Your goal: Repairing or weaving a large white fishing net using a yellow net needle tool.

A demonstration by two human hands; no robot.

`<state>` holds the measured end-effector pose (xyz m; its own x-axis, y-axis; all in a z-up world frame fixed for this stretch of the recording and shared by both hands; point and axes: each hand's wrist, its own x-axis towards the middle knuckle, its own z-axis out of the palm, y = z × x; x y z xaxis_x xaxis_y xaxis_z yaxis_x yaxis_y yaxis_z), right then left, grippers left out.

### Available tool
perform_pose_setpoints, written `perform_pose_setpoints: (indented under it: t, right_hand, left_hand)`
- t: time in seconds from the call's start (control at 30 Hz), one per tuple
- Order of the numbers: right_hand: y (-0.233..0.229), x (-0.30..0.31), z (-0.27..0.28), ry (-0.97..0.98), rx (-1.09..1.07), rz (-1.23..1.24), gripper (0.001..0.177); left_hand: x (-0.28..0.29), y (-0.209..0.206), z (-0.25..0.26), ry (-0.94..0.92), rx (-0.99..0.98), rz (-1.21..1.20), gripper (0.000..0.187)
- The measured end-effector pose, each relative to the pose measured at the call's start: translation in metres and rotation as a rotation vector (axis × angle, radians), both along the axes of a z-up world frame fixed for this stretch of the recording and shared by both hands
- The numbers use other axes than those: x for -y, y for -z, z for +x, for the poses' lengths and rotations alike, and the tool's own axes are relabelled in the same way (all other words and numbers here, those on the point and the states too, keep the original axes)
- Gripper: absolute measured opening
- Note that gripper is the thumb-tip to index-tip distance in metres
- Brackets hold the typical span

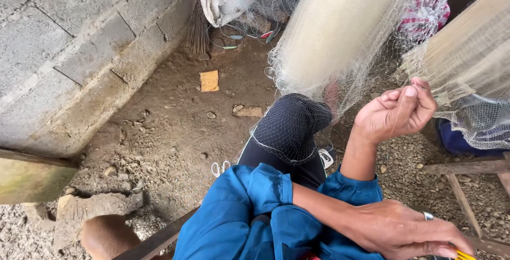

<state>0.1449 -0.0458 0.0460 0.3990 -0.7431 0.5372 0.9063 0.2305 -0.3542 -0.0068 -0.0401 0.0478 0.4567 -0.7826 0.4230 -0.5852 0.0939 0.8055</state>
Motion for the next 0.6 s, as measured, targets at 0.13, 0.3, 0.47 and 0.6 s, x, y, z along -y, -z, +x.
perform_pose_setpoints:
  t: [0.13,0.3,0.47,0.6]
  right_hand:
    - [-0.002,0.003,0.004,-0.047,0.025,0.053,0.002]
    - [0.015,0.012,0.007,-0.432,0.101,0.056,0.025]
    - [0.020,0.022,0.002,-0.709,0.157,-0.024,0.028]
    - [0.012,0.018,-0.006,-0.916,0.296,-0.151,0.032]
  left_hand:
    - [0.003,-0.001,-0.001,-0.016,0.055,-0.004,0.027]
    - [0.002,-0.008,0.002,0.016,0.047,0.068,0.028]
    - [-0.002,-0.006,0.002,0.010,0.019,0.072,0.028]
    - [-0.007,0.007,0.007,0.147,-0.124,0.141,0.028]
